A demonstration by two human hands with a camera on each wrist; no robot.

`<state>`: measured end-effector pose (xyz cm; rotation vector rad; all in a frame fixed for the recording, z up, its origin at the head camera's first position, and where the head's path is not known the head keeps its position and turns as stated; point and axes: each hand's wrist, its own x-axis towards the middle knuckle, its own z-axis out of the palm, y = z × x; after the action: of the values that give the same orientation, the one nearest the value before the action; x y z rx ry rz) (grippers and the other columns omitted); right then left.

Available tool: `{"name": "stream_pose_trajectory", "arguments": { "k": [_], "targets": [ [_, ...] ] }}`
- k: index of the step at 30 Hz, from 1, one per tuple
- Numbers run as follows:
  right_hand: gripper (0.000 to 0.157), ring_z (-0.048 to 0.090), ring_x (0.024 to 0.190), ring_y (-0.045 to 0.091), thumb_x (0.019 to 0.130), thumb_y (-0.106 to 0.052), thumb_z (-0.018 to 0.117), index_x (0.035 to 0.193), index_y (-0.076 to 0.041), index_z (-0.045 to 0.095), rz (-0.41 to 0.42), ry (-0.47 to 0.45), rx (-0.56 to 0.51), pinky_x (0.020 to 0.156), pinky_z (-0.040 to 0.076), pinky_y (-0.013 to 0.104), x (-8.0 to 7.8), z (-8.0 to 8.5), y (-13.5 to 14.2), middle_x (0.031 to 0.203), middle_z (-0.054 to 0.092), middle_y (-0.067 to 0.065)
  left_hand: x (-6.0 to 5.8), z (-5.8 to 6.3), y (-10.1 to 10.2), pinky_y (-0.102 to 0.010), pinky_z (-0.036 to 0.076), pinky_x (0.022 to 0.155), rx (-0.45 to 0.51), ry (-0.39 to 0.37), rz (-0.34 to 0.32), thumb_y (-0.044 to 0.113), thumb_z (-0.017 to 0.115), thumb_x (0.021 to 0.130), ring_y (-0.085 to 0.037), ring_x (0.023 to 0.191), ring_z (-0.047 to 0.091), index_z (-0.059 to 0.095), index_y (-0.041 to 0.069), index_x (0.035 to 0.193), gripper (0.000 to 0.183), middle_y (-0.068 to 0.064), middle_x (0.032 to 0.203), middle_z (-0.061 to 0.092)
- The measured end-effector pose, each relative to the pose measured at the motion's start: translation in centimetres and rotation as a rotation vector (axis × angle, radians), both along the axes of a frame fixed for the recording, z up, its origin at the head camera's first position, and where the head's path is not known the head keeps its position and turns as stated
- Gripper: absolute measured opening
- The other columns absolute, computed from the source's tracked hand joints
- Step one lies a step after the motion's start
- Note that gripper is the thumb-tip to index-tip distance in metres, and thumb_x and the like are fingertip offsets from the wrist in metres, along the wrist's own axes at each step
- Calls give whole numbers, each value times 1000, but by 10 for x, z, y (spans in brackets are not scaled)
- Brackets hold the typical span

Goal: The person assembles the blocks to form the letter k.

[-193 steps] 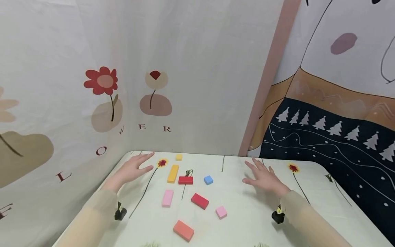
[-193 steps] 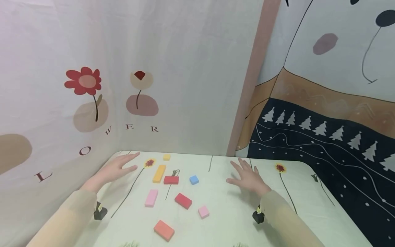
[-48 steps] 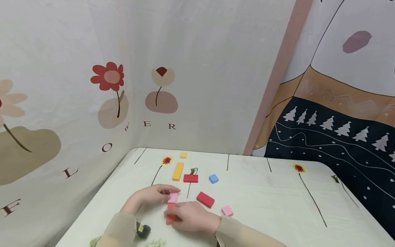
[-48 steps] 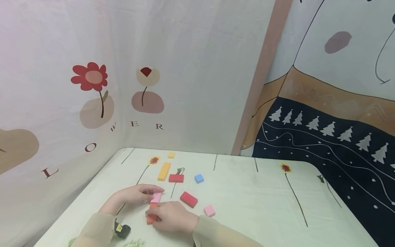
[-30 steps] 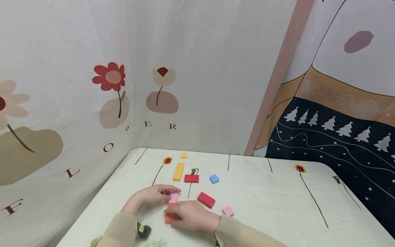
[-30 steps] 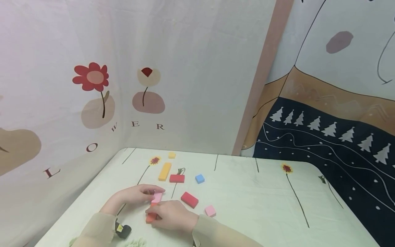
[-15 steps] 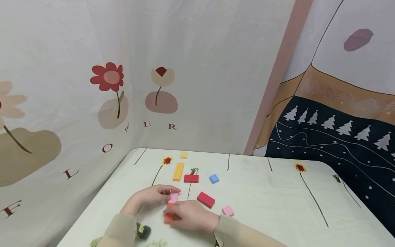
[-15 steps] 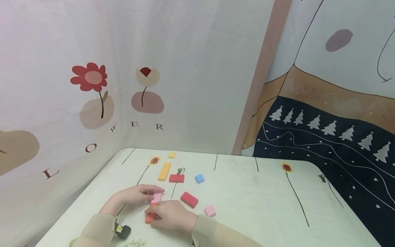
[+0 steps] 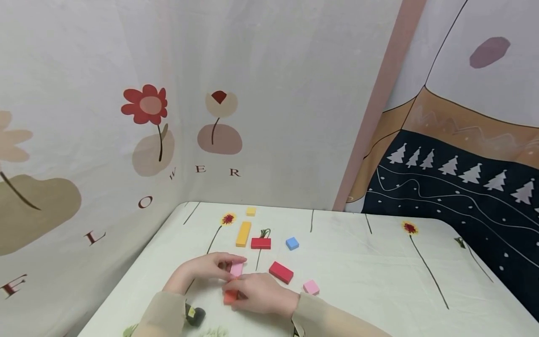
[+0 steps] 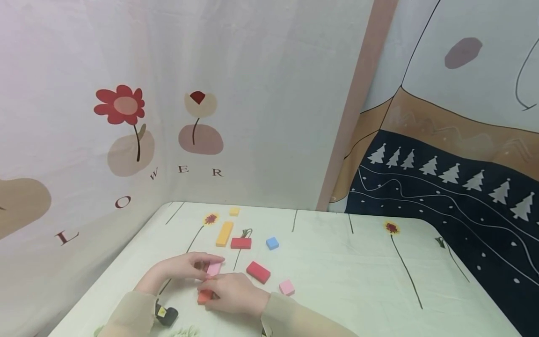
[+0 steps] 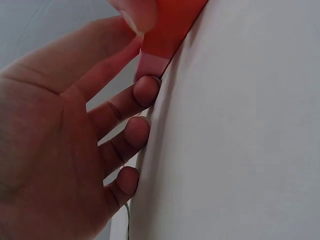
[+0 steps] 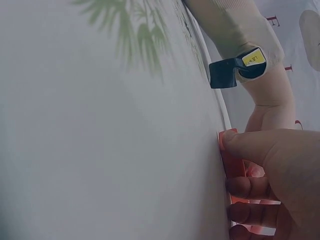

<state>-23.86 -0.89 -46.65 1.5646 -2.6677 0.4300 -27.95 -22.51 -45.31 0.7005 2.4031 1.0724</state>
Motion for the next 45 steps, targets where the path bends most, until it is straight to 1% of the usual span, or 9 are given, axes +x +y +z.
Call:
{"name": "stream_pose_trajectory", "arguments": {
  "k": [3,6,15,25,27,32,35,40,45],
  "targets": [
    [33,44,68,-7,92,-38,66,124,-29,63,-1,7,-1,59,34,10,0,2,-1,79,50,-22,0,1,0,-38,37,79,-2,9,-14,13,72,85,-21,97,46,59,22,135,53,-1,101,54],
    [32,43,67,-7,92,-38,66,122,-29,64,-4,16,1,58,34,10,1,3,-2,78,50,-22,1,2,0,-38,37,79,-13,32,-14,12,73,83,-21,96,47,60,23,134,54,0,102,54],
    [34,44,68,-6,92,-38,67,124,-29,63,-22,0,0,60,35,11,0,3,-5,78,49,-22,3,6,1,-42,36,81,-22,17,10,13,71,85,-22,98,46,59,25,136,53,-1,100,53],
    [32,43,66,-6,92,-35,67,123,-27,64,-31,-4,-5,59,35,11,1,5,-7,75,47,-21,2,6,1,-39,35,80,-31,17,11,16,69,86,-20,94,46,58,23,137,52,-2,95,53],
    [33,43,66,-6,92,-36,67,124,-27,63,-33,-14,-2,58,35,11,2,7,-6,74,47,-21,2,5,1,-39,35,80,-29,18,10,16,69,86,-20,95,47,57,22,137,52,-1,97,54],
    [33,46,65,-5,92,-41,65,123,-33,62,-72,-105,5,59,38,15,1,13,2,73,49,-21,3,3,0,-43,37,85,-18,-7,20,20,69,88,-21,101,46,57,25,137,51,1,108,55],
    [32,47,67,-3,92,-41,66,123,-35,63,-113,-152,1,60,40,17,-4,22,9,75,51,-20,2,2,-1,-43,38,83,10,-39,20,25,71,88,-22,102,46,56,25,138,52,0,109,56],
    [36,48,69,0,91,-32,69,125,-26,65,-157,-157,-17,59,41,19,-23,42,21,82,56,-19,-1,0,-3,-40,37,79,69,-68,1,22,72,88,-23,97,47,54,20,140,54,-5,97,55],
    [34,49,71,3,89,-31,72,121,-20,68,-208,-148,-7,63,42,20,-43,55,26,85,59,-15,0,-4,-9,-42,35,84,69,-68,28,21,73,87,-22,101,45,58,22,136,52,-2,104,56]
  ]
}}
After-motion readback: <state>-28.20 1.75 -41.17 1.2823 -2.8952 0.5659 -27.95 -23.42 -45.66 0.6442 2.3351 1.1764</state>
